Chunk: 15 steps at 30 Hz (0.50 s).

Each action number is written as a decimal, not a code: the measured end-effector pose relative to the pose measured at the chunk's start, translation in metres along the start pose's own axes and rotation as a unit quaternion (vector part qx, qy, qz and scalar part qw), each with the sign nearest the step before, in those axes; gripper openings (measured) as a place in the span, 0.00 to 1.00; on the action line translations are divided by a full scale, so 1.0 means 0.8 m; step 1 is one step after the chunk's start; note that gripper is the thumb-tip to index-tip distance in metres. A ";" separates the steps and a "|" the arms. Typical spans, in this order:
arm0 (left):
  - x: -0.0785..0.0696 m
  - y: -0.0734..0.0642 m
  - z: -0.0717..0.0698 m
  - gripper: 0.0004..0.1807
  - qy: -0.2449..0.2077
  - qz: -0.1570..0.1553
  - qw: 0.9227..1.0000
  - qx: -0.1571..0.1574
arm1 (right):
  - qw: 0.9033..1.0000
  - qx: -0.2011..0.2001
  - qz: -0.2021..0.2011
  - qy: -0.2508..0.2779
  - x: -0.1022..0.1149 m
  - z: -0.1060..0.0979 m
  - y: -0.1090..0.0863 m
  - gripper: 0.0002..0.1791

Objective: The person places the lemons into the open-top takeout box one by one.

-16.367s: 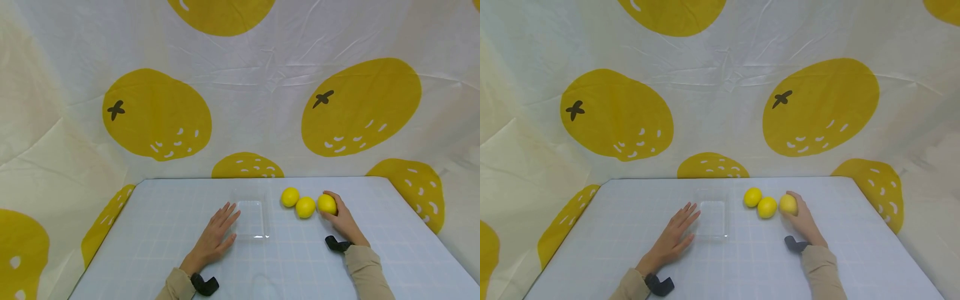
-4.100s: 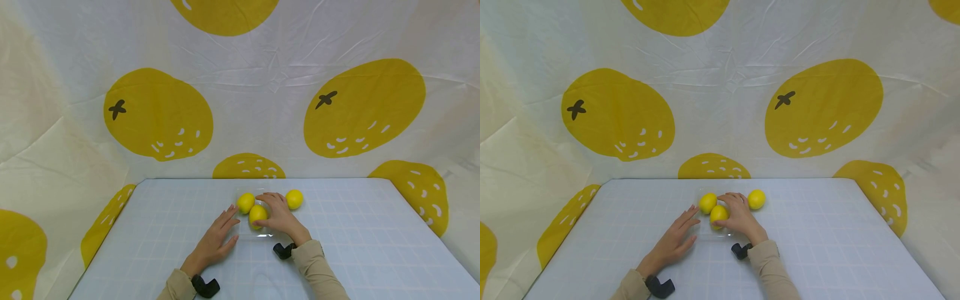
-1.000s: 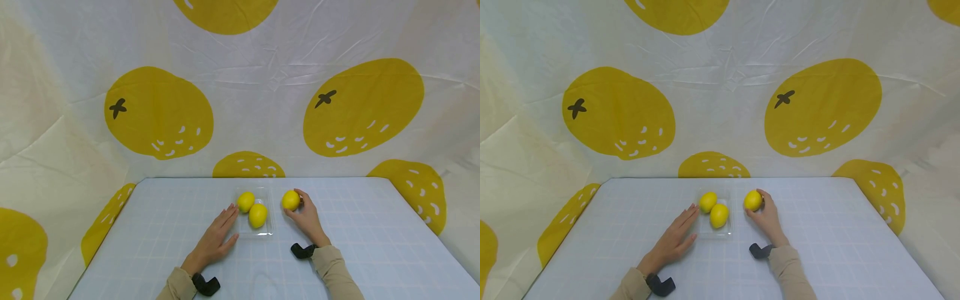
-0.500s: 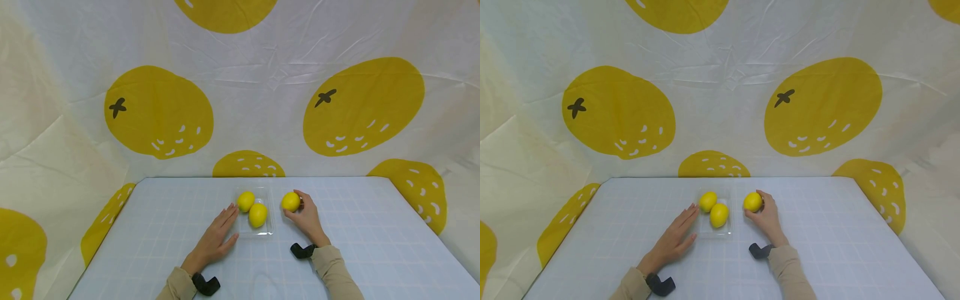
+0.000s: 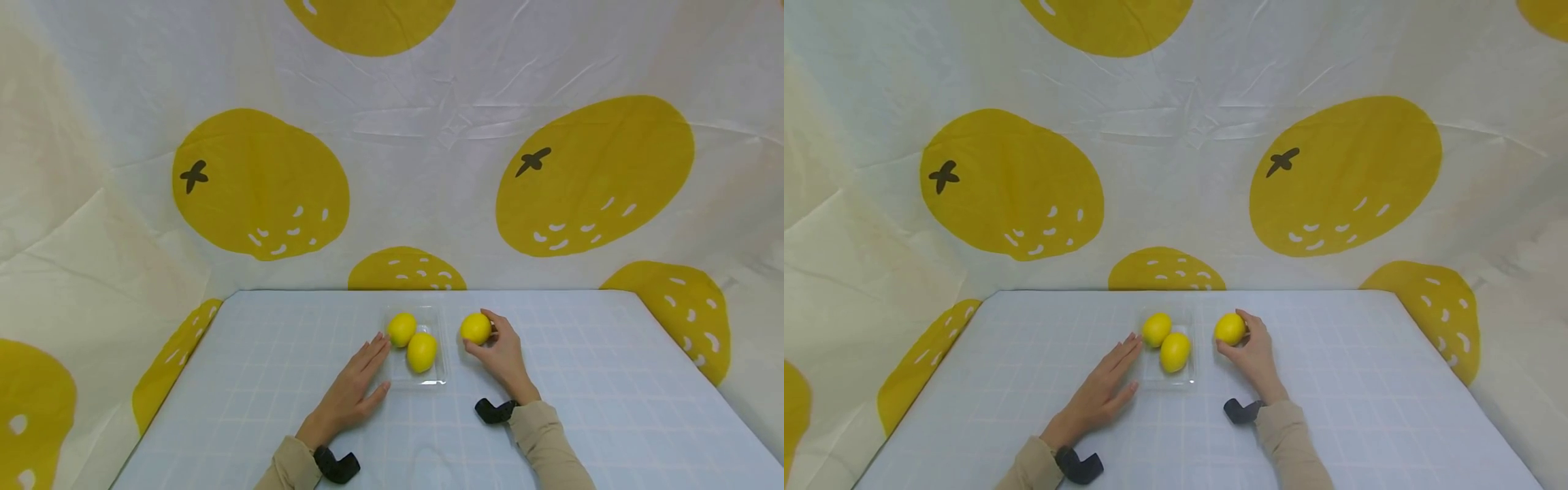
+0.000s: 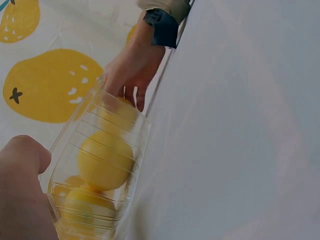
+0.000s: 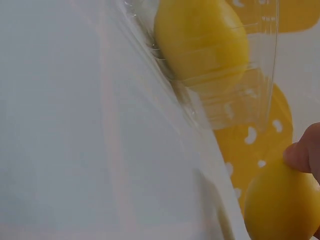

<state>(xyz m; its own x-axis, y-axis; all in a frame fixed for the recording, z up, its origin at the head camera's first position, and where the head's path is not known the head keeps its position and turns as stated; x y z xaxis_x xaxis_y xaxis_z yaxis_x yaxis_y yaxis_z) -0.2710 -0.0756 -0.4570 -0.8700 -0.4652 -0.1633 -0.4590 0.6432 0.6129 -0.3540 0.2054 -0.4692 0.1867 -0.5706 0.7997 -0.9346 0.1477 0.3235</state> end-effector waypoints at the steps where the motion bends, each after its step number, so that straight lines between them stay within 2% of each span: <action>1: 0.000 0.000 0.000 0.35 0.000 0.000 1.000 0.000 | 1.000 -0.003 -0.006 0.003 0.003 -0.002 0.000 0.41; 7: -0.001 0.000 0.000 0.35 0.003 -0.003 1.000 0.002 | 0.998 -0.014 -0.052 0.018 0.033 -0.014 0.003 0.40; 15: -0.002 0.001 -0.002 0.35 0.007 -0.004 1.000 0.003 | 0.995 -0.002 -0.094 0.028 0.083 -0.019 0.002 0.39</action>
<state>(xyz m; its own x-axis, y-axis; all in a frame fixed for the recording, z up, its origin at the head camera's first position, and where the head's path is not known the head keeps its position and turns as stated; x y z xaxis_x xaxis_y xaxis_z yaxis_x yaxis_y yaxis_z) -0.2700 -0.0751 -0.4551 -0.8632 -0.4797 -0.1571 -0.4675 0.6424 0.6073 -0.3382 0.1804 -0.4081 0.3755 -0.5421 0.7518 -0.8805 0.0448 0.4720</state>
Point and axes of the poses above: each hand's wrist, its own y-axis towards the middle knuckle, its own z-axis out of the palm, x = y × z, the point moved 10 cm from there along y, towards the middle knuckle, and after that the axes turned 8 degrees about z, right-handed, at the moved point
